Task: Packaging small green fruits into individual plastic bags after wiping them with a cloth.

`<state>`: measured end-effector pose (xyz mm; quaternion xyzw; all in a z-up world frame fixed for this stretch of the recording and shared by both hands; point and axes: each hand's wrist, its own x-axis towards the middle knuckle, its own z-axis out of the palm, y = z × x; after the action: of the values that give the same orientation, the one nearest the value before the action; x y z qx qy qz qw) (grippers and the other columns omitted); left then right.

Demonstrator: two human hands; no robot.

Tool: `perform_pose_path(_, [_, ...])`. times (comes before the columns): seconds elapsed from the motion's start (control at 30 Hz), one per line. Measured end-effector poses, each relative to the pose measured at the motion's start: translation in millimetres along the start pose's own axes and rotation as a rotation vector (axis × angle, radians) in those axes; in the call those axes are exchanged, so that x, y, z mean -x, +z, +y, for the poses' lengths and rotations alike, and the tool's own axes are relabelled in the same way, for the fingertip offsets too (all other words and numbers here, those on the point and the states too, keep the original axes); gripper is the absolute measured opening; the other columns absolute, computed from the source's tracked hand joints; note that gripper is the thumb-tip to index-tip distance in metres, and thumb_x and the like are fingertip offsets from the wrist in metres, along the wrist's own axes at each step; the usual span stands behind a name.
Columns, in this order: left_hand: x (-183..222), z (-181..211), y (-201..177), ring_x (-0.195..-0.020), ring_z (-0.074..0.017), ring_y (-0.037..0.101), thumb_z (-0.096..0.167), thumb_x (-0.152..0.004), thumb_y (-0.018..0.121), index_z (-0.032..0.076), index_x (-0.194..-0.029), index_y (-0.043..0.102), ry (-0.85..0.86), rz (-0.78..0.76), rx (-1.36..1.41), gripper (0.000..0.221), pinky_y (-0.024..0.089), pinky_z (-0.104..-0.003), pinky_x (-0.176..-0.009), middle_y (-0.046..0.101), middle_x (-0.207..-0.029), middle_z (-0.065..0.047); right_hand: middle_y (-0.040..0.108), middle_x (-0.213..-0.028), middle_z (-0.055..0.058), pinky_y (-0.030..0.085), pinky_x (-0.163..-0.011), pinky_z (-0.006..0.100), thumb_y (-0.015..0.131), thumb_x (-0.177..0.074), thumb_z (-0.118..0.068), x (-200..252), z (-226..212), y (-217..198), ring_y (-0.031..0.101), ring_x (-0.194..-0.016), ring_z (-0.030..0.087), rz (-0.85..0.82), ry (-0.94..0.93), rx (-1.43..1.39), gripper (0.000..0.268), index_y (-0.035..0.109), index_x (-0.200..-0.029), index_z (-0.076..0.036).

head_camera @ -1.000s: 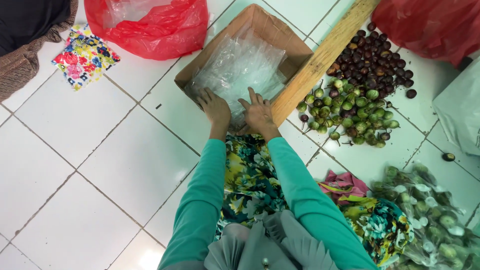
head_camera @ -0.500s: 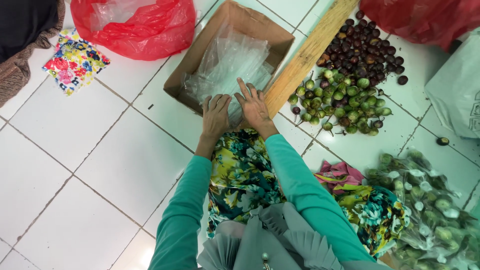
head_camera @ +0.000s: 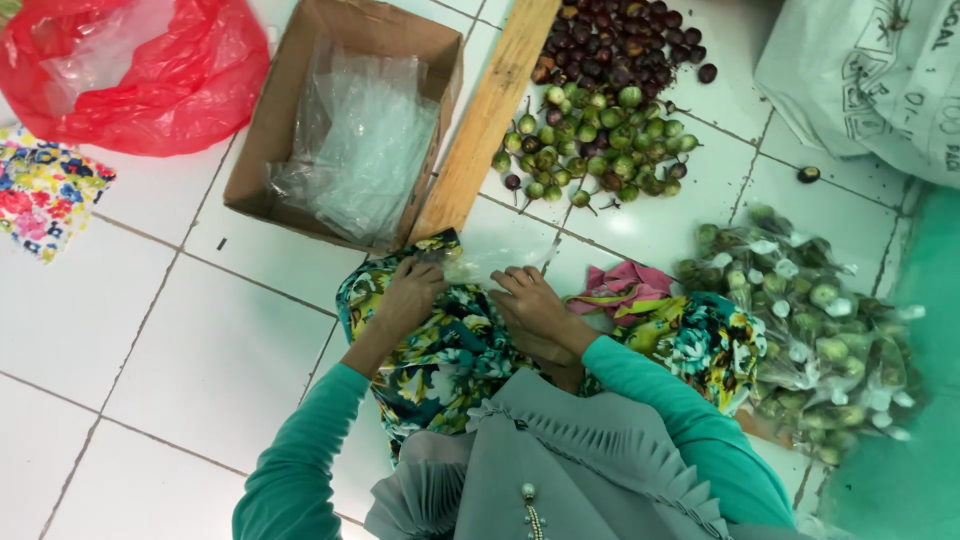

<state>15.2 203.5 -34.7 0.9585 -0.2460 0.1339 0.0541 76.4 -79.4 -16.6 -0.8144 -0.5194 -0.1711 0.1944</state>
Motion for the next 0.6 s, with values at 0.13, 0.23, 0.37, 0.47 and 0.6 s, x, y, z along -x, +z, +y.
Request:
perform_pose_path(0.13, [-18,-1,26,-0.103,-0.0212,0.067,0.014,-0.097,0.058,0.019,-0.093,0.074,-0.097,-0.457,0.029,0.017,0.048,-0.045,-0.102,0.07,-0.094,0.004,0.061,-0.124,0.007,0.044,-0.087,0.041,0.058,-0.101,-0.015,69,7,-15,0.06,-0.11,0.027,-0.141,0.145,-0.053,0.017,0.075,-0.106,-0.015])
perform_pose_path(0.23, [-38,-2,52,-0.089,-0.0262,0.072,0.013,-0.096,0.052,0.021,-0.088,0.074,-0.159,-0.61,0.174,0.024,0.05,-0.052,-0.099,0.073,-0.08,0.003,0.059,-0.132,0.008,0.044,-0.093,0.05,0.064,-0.09,-0.017,104,29,-30,0.056,-0.121,0.031,-0.355,0.375,0.145,0.025,0.076,-0.111,-0.024])
perform_pose_path(0.37, [-72,-1,83,-0.089,-0.0263,0.074,0.021,-0.098,0.054,0.03,-0.093,0.074,-0.253,-0.559,0.393,0.023,0.059,-0.044,-0.078,0.075,-0.09,0.005,0.039,-0.155,0.016,0.033,-0.099,0.076,0.069,-0.09,-0.025,119,47,-56,0.037,-0.142,0.045,-0.669,0.863,0.231,0.038,0.069,-0.129,-0.029])
perform_pose_path(0.47, [-124,-5,81,-0.094,-0.0278,0.073,0.027,-0.1,0.051,0.033,-0.106,0.072,-0.429,-0.496,0.403,0.022,0.06,-0.045,-0.08,0.074,-0.099,0.001,0.029,-0.165,0.021,0.037,-0.097,0.081,0.073,-0.088,-0.019,138,77,-45,0.03,-0.148,0.05,-0.805,1.088,0.068,0.057,0.06,-0.143,-0.031])
perform_pose_path(0.6, [-190,-14,90,-0.095,-0.0254,0.073,0.021,-0.097,0.062,0.027,-0.12,0.066,-0.592,-0.263,0.17,0.024,0.062,-0.044,-0.077,0.071,-0.099,-0.005,0.044,-0.135,0.023,0.051,-0.081,0.073,0.082,-0.078,-0.013,139,100,-42,0.046,-0.125,0.051,-0.675,1.136,-0.157,0.057,0.067,-0.133,-0.016])
